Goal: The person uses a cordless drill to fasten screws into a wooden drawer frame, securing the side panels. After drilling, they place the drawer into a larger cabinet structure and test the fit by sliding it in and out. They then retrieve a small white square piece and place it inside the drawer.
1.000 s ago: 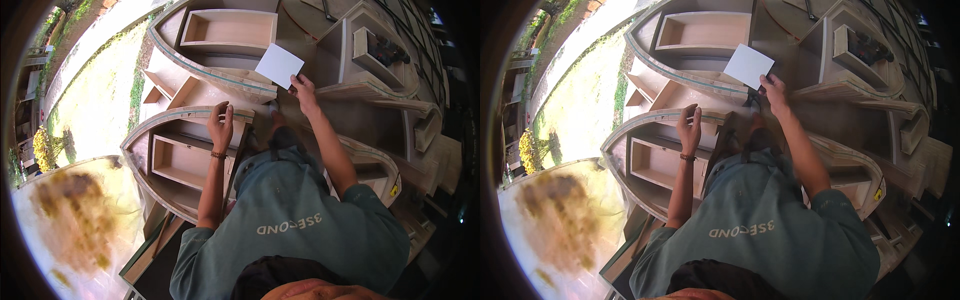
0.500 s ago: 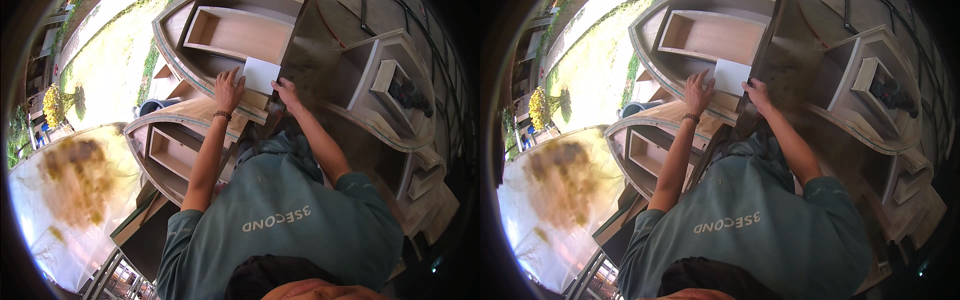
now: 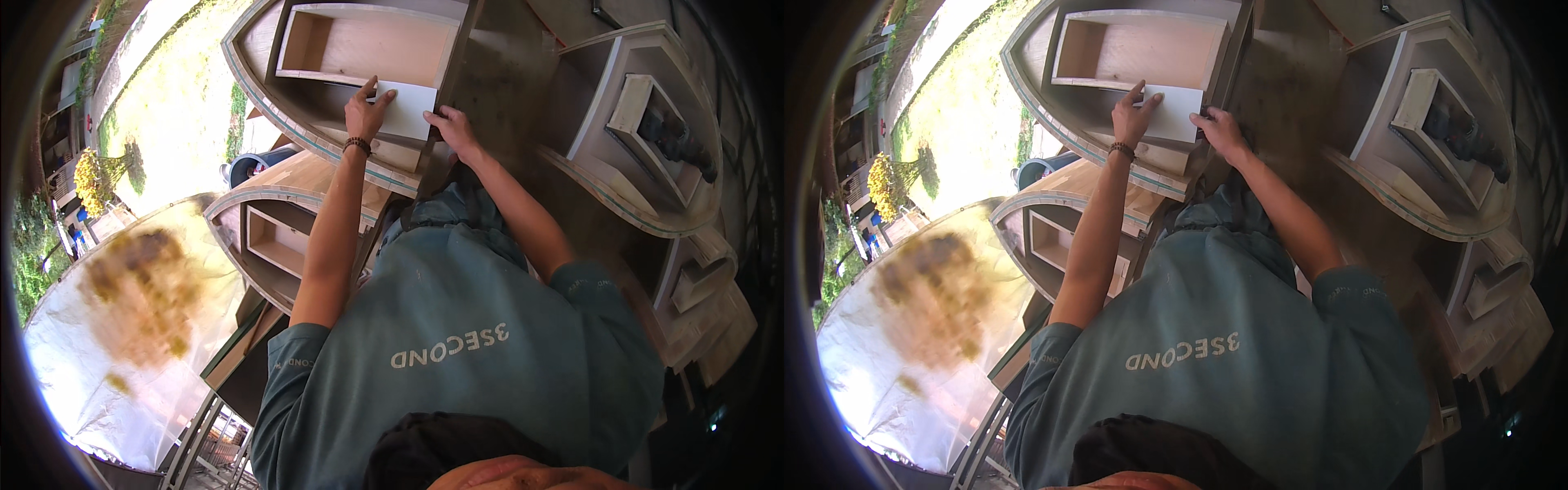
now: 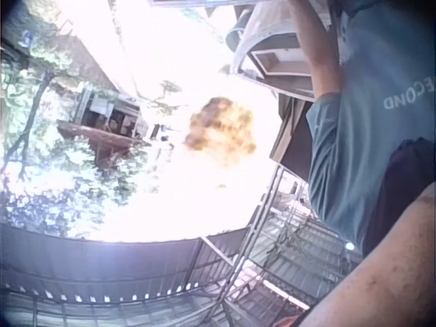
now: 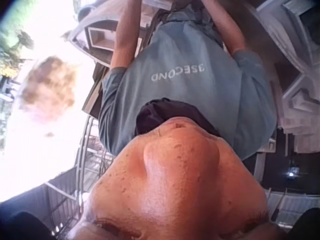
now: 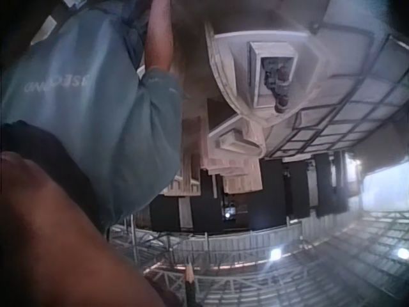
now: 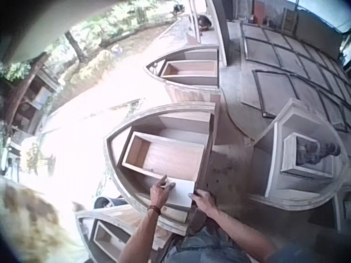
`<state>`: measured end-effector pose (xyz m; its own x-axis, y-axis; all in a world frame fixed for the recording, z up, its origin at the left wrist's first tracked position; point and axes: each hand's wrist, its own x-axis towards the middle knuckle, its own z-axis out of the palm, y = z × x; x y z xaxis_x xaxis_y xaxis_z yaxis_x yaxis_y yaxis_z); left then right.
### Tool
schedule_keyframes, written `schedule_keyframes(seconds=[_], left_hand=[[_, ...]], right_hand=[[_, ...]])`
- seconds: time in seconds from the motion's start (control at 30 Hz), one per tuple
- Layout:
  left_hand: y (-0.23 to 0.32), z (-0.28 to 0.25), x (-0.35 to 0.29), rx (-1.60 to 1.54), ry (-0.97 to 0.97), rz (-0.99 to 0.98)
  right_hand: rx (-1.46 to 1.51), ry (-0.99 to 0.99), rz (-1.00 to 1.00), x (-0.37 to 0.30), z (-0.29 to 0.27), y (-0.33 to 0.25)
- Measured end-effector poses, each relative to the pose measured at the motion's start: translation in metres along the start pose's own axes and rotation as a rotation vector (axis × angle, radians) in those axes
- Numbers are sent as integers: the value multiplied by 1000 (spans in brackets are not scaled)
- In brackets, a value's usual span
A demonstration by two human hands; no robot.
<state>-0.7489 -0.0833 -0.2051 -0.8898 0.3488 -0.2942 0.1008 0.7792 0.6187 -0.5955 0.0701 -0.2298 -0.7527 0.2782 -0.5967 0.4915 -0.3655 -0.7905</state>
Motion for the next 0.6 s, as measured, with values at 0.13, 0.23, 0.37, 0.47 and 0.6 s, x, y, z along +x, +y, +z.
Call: schedule_keyframes(seconds=[0.13, 0.23, 0.37, 0.47, 0.6], left_hand=[[2, 1, 3, -50, -7, -1], [3, 0, 1, 51, -15, 1], [3, -3, 1, 105, -35, 18], [1, -7, 2, 117, -73, 56], [-4, -9, 3, 105, -85, 79]], right_hand=[[66, -57, 8, 3, -4, -1], [72, -70, 16, 4, -3, 6], [61, -89, 55, 1, -1, 15], [40, -131, 34, 1, 3, 24], [-25, -152, 3, 6, 4, 32]])
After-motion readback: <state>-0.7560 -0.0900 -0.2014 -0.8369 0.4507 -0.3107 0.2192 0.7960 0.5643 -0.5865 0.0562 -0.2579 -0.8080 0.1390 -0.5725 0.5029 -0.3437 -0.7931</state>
